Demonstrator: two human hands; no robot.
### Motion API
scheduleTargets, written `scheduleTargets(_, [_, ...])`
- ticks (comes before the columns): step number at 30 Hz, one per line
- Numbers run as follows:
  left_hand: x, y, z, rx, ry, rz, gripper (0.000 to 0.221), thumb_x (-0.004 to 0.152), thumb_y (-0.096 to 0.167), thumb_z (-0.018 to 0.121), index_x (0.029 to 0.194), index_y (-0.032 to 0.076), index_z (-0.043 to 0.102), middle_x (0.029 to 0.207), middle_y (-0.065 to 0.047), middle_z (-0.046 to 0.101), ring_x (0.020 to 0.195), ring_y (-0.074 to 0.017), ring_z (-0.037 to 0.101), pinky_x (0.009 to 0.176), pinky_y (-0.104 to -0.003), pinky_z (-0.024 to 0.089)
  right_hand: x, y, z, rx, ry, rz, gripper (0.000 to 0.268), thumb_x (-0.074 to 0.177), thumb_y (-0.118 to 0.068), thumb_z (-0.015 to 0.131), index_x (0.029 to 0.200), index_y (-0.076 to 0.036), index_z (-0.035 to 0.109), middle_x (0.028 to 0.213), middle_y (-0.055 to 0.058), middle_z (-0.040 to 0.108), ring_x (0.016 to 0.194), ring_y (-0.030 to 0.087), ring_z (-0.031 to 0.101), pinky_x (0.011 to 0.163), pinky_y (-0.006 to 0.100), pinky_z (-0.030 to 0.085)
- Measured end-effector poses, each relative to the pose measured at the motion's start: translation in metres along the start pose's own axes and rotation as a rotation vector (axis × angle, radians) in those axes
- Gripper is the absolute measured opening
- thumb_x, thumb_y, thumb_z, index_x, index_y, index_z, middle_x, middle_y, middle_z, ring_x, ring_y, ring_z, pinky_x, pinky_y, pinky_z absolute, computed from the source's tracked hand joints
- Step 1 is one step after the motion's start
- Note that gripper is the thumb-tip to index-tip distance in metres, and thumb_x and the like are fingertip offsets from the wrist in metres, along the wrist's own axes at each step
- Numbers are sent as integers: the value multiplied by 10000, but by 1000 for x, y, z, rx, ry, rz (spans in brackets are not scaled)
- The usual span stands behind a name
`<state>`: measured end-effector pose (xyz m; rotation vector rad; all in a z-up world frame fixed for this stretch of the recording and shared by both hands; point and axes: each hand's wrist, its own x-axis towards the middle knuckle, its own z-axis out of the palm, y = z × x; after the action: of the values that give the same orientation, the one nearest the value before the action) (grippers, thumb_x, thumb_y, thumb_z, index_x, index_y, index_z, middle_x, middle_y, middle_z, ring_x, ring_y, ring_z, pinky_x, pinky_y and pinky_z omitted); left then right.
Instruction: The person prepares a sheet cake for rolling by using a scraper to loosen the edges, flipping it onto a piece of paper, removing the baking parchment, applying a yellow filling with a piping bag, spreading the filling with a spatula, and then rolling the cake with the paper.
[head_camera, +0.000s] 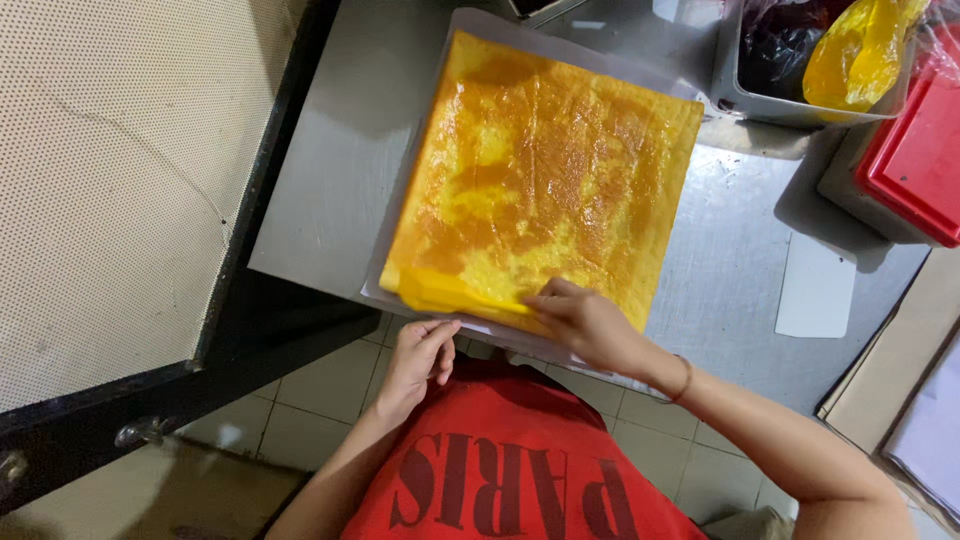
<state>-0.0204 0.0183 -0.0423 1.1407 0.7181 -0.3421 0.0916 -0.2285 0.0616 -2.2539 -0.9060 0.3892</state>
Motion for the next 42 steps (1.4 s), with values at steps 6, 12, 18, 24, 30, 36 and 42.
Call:
scheduleTargets(6, [2,-7,-4,-1,-35,6,213,919,163,722,815,-22,706,400,-124,497,237,-200,506,237,-209,284,0,52,-38,-26,198,191,265,899,-19,573,1069,-78,768,1045,115,677,821,386,699,740,429,536])
scheduleTargets(12, [3,-12,-3,-7,-35,16,208,930,158,711,871,-41,707,406,-117,496,238,-182,494,238,-205,292,-20,64,-1,-579,352,-20,285,869,-112,655,1130,-136,766,1074,45,655,740,304,689,654,420,539])
scheduleTargets(18, [-1,-4,0,-33,-24,34,199,927,154,714,846,-28,717,388,-116,472,233,-200,494,242,-209,263,-33,16,7,-403,297,-146,241,943,-52,576,1064,-123,772,1012,28,678,788,259,699,626,348,494])
scheduleTargets(24, [-1,-4,4,-44,-31,60,193,925,138,711,829,-30,710,372,-100,442,230,-198,485,251,-206,256,-18,25,6,-501,385,-70,282,931,-79,616,1165,-139,761,1045,27,652,835,270,697,696,378,516])
scheduleTargets(30, [-8,11,11,-81,-3,90,158,908,64,710,838,-76,722,359,-93,409,234,-196,478,248,-245,343,-23,-7,6,-318,211,-12,246,954,-88,601,1132,-123,768,977,37,669,642,284,682,563,389,516])
scheduleTargets(36, [19,-29,-6,-71,-11,92,179,898,56,735,895,-123,729,355,-94,406,229,-189,466,243,-268,375,-25,13,-22,729,-130,513,328,987,-29,547,1253,76,707,813,104,652,591,168,573,497,302,466])
scheduleTargets(42, [-7,7,7,1,-43,82,174,933,88,694,918,-78,743,373,-139,458,230,-213,500,245,-269,392,-22,75,-104,697,166,837,352,988,-176,600,1221,58,723,738,107,618,596,184,521,596,340,415])
